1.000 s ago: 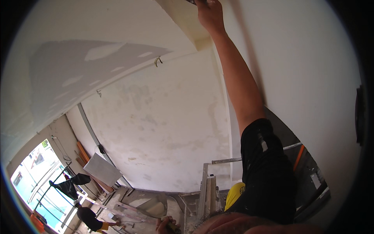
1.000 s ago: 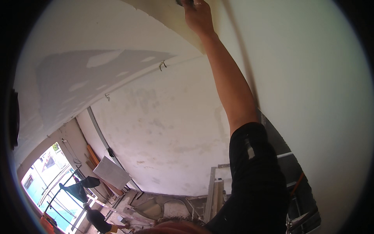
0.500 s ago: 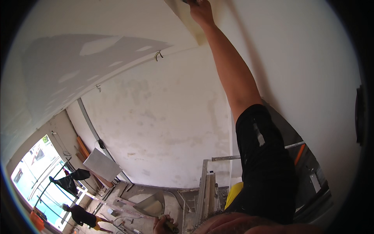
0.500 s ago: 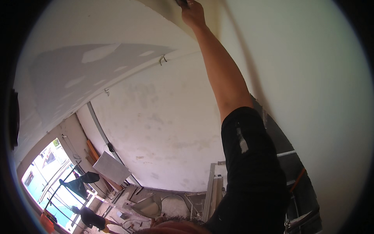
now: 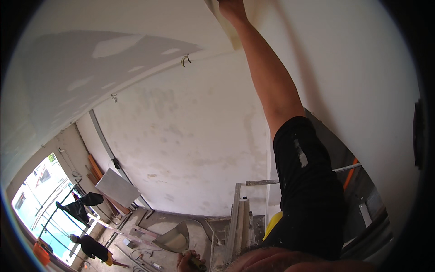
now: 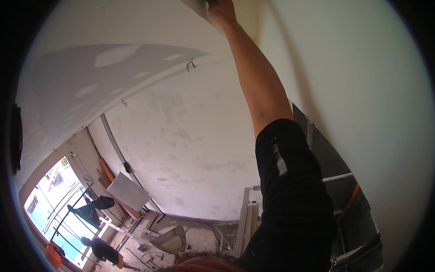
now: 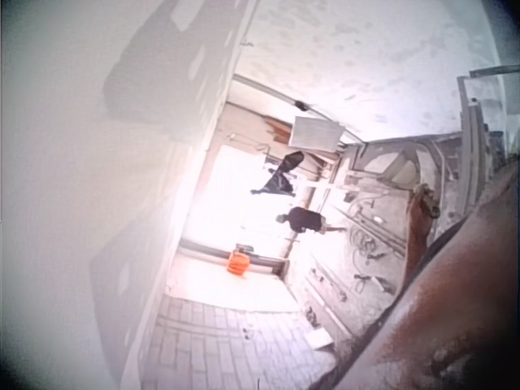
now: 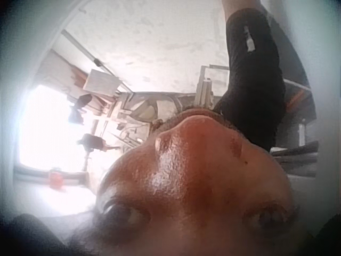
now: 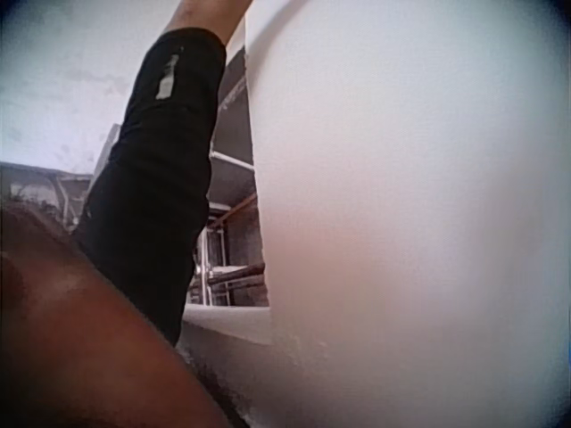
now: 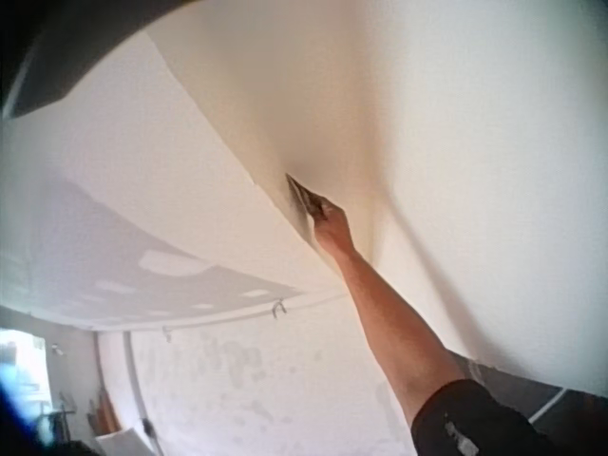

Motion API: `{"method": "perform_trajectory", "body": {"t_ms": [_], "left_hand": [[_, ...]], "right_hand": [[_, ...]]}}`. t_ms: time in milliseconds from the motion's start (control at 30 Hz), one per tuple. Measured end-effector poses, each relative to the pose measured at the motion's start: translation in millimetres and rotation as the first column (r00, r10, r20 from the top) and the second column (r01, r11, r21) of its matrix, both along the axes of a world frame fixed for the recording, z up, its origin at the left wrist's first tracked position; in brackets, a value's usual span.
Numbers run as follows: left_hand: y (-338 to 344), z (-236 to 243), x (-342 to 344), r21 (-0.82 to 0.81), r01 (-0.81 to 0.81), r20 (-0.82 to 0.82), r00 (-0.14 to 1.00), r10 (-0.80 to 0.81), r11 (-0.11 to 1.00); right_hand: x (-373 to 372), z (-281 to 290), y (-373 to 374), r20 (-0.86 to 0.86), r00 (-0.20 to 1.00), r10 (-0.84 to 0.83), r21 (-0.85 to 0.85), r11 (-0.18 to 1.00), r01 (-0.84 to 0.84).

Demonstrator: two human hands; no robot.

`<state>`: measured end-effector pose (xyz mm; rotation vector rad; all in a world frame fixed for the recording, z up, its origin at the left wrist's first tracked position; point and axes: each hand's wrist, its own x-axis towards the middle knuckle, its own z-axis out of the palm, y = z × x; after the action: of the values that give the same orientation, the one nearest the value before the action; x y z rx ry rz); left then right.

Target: The person applies plaster to the ceiling using a hawk and a trowel. They repeatedly scoop plaster from the hawk onto the trowel and spread it onto the ceiling surface, smoothing it out in long strokes.

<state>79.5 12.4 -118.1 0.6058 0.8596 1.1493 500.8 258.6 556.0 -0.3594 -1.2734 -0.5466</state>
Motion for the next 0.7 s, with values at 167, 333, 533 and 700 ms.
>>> {"method": "perform_trajectory", "body": {"t_ms": [167,333,533,700], "left_hand": [[5.0,-9.3,-7.7,0.007,0.061,0.01,0.998,-0.062,0.998],[12.7,-15.0,-15.5,0.028,0.128,-0.007,0.992,-0.128,0.991],[12.0,-2.9,-6.9,0.012,0.109,0.057,0.992,-0.11,0.994],[19.1,24.5,10.7,0.136,0.135,0.085,0.985,-0.148,0.981]], "right_hand": [[-12.3,-28.5,-14.1,-0.005,1.0,0.014,-0.115,0.993,-0.015],[-5.3,-51.5,-9.4,0.014,0.995,-0.101,0.002,0.995,0.101],[-8.6,-109.1,-57.7,-0.041,0.998,0.045,-0.094,0.994,-0.049],[-1.2,-235.4,-75.3,-0.225,0.97,0.088,-0.148,0.981,-0.124]]}}
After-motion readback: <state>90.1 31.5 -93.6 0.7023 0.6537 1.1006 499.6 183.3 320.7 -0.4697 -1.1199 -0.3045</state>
